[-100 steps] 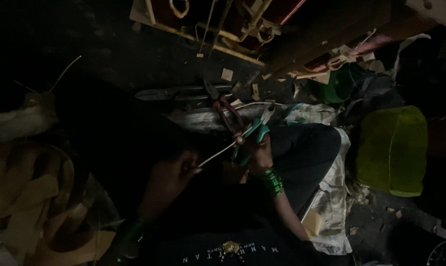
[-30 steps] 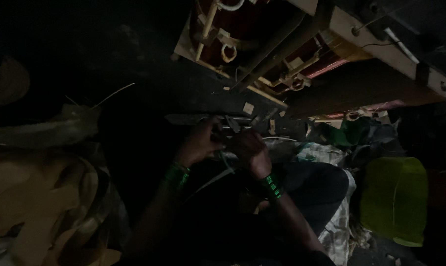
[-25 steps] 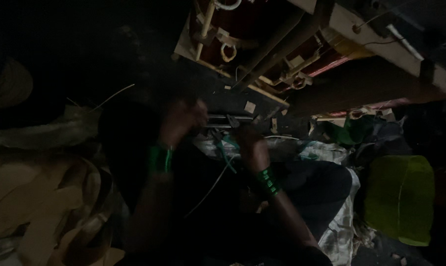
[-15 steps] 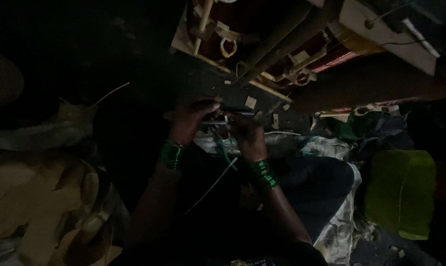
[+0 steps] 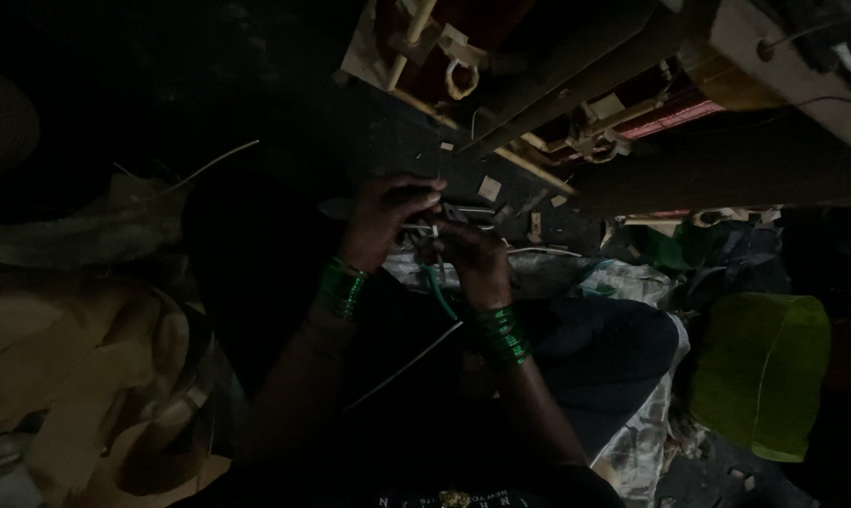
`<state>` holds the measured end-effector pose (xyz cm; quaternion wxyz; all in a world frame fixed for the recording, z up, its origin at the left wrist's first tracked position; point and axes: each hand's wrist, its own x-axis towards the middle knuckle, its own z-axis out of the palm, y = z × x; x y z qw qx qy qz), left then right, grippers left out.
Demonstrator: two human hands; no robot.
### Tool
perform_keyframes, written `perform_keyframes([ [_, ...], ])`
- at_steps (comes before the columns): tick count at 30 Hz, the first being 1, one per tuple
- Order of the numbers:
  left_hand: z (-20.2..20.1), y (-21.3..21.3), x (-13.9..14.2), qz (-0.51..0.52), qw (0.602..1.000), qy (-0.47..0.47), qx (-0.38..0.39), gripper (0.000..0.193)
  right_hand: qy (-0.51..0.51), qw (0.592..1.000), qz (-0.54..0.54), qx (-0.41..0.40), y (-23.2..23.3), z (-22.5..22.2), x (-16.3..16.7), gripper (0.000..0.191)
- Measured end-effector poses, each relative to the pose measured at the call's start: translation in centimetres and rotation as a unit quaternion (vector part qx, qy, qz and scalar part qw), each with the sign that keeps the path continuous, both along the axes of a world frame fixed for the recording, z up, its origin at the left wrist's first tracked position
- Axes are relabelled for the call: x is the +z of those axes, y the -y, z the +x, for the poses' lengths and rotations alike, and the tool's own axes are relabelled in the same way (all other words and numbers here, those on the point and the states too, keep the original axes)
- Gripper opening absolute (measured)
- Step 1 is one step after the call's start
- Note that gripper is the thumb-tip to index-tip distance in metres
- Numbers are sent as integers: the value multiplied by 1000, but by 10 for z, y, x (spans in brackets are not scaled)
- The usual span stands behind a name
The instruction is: The person sits on the floor and uses pliers and a hammer to adjust and secure components on a wooden-framed electrical device with copper coils. They repeatedly cut, bend, and hammer small wooden or wire pieces into place on the frame.
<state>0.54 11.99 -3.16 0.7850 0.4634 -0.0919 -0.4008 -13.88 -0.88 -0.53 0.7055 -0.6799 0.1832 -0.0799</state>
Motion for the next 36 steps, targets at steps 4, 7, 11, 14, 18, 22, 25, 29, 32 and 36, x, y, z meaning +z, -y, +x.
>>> perform_keyframes([
  [4,-1,3,-4,-66,998,1,21,26,-10,1000,15,-10,-3,0,3,31],
  [7,-1,4,-7,-33,999,-27,11,27,-14,1000,16,-11,-3,1,5,32],
  [11,-1,4,-9,-9,1000,-17,2,26,-42,999,6,1,-4,1,7,29],
  [14,-2,5,-9,17,1000,-20,-5,25,-80,993,78,-41,-4,0,8,30],
  [18,-4,4,-6,-58,997,31,29,29,-77,991,89,-70,-3,6,6,37],
  [22,-2,3,-1,57,996,-61,-15,37,-90,988,97,-80,3,25,-6,39],
  [25,5,5,3,66,995,-77,5,39,-140,987,31,-68,9,40,-15,37],
  [29,19,10,7,-6,996,-67,-51,43,-97,991,-77,-49,9,52,-19,35],
  [32,28,10,10,-52,996,-41,-65,43,-57,987,121,-88,6,58,-17,34],
  [36,43,8,13,-5,992,-84,-91,37,-126,987,37,-90,11,63,-14,31],
])
